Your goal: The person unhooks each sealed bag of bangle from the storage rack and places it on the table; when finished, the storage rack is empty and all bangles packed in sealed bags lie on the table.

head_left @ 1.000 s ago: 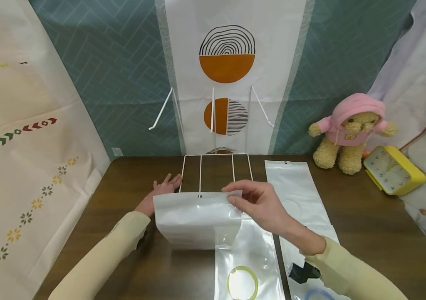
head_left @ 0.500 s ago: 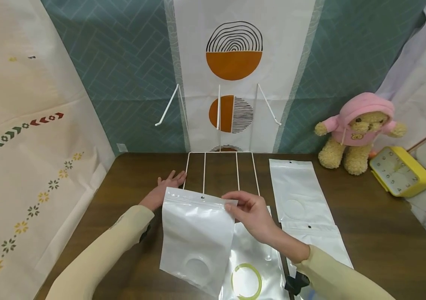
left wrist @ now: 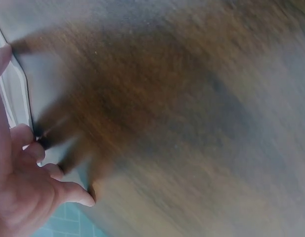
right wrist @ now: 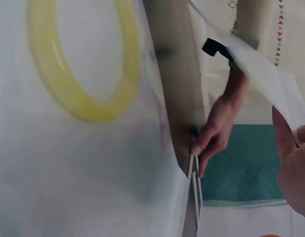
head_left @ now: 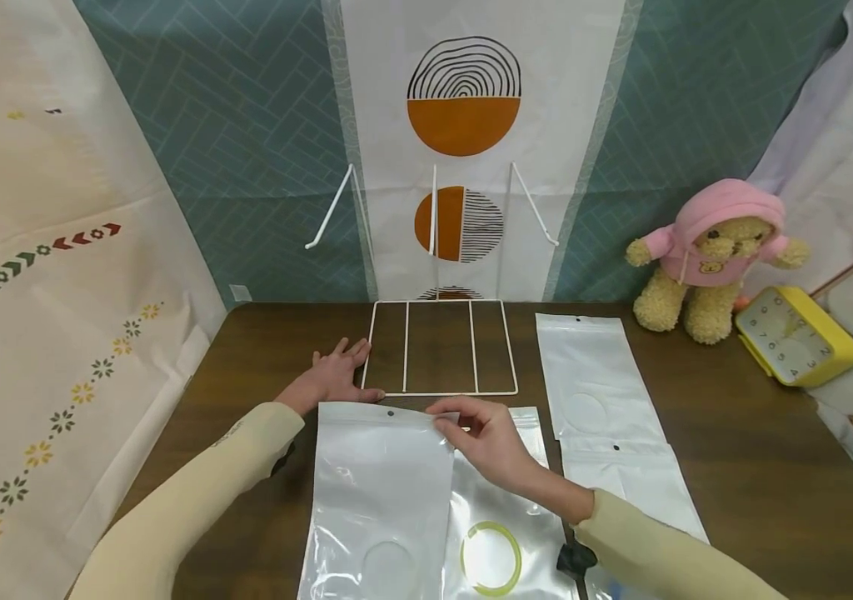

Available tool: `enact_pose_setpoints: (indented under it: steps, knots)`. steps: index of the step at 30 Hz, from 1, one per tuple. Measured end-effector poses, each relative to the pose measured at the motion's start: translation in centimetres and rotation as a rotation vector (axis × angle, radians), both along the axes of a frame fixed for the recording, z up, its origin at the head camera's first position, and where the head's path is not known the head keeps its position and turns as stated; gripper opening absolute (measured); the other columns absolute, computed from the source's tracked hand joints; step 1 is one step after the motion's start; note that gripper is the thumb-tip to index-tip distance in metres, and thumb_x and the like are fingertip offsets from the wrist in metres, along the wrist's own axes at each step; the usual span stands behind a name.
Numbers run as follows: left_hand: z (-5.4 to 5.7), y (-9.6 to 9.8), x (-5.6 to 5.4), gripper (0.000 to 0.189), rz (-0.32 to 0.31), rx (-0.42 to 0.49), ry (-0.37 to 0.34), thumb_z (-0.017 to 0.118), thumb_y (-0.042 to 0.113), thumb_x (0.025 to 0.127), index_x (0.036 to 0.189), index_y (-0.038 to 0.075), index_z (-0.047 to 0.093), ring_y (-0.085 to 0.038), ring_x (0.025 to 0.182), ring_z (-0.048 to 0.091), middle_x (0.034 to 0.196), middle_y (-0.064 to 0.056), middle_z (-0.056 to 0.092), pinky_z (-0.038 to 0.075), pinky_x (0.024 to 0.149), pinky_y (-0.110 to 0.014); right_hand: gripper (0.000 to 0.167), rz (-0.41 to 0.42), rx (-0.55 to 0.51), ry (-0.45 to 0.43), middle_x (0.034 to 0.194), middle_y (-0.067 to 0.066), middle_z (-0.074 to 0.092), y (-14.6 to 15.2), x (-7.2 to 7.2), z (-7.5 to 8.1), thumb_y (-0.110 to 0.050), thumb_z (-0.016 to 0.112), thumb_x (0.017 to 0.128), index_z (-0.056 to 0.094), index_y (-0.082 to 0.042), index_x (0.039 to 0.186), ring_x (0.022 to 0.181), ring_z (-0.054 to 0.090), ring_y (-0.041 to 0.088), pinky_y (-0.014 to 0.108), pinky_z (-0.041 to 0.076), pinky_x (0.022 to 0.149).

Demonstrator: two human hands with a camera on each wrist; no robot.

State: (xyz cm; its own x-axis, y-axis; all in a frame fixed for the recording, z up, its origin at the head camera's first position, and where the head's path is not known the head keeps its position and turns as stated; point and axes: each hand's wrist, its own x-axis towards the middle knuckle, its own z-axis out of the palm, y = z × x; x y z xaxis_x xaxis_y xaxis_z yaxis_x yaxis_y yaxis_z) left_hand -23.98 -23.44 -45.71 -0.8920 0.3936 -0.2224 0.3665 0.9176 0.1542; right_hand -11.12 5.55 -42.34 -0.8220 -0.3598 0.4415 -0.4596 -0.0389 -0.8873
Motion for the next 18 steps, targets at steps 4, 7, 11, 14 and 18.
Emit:
enact_pose_setpoints:
  steps: [4, 7, 11, 14, 18]
  knots:
    - [0.2, 0.0, 0.1, 0.105, 0.005, -0.011, -0.005, 0.06, 0.069, 0.086, 0.158, 0.003, 0.023, -0.046, 0.146, 0.018, 0.163, -0.016, 0.022, 0.024, 0.098, -0.079, 0.017, 0.037, 0.027, -0.006, 0.103, 0.015, 0.072, -0.5, 0.5, -1.1, 0.008, 0.068, 0.09, 0.072, 0.002, 0.105, 0.075, 0.066, 0.015, 0.022, 0.051, 0.061]
    - [0.1, 0.0, 0.1, 0.105, 0.001, -0.013, -0.001, 0.059, 0.07, 0.086, 0.158, 0.002, 0.024, -0.047, 0.146, 0.018, 0.163, -0.016, 0.023, 0.025, 0.097, -0.079, 0.017, 0.028, 0.076, -0.023, 0.101, 0.013, 0.072, -0.9, 0.7, -2.1, 0.007, 0.068, 0.09, 0.073, 0.001, 0.104, 0.076, 0.066, 0.012, 0.022, 0.052, 0.063]
    - [0.1, 0.0, 0.1, 0.105, 0.002, -0.012, -0.001, 0.059, 0.07, 0.086, 0.158, 0.002, 0.024, -0.047, 0.146, 0.018, 0.163, -0.015, 0.022, 0.025, 0.097, -0.079, 0.018, 0.014, 0.156, -0.041, 0.098, 0.011, 0.073, -1.5, 0.6, -3.0, 0.009, 0.067, 0.089, 0.074, 0.0, 0.103, 0.075, 0.067, 0.01, 0.023, 0.053, 0.064]
    - [0.1, 0.0, 0.0, 0.105, 0.002, -0.01, -0.002, 0.058, 0.07, 0.086, 0.159, 0.003, 0.023, -0.047, 0.146, 0.017, 0.163, -0.015, 0.022, 0.025, 0.097, -0.079, 0.019, 0.006, 0.209, -0.056, 0.095, 0.009, 0.073, -2.0, 0.3, -3.3, 0.01, 0.066, 0.087, 0.074, 0.0, 0.101, 0.072, 0.067, 0.007, 0.022, 0.052, 0.063]
    - [0.2, 0.1, 0.0, 0.105, 0.002, -0.006, -0.009, 0.058, 0.069, 0.086, 0.158, 0.002, 0.023, -0.047, 0.146, 0.017, 0.163, -0.016, 0.021, 0.024, 0.097, -0.079, 0.017, -0.027, 0.283, -0.069, 0.073, 0.0, 0.065, -3.0, -0.1, -3.4, 0.008, 0.068, 0.086, 0.075, -0.002, 0.097, 0.057, 0.05, -0.003, 0.018, 0.042, 0.056]
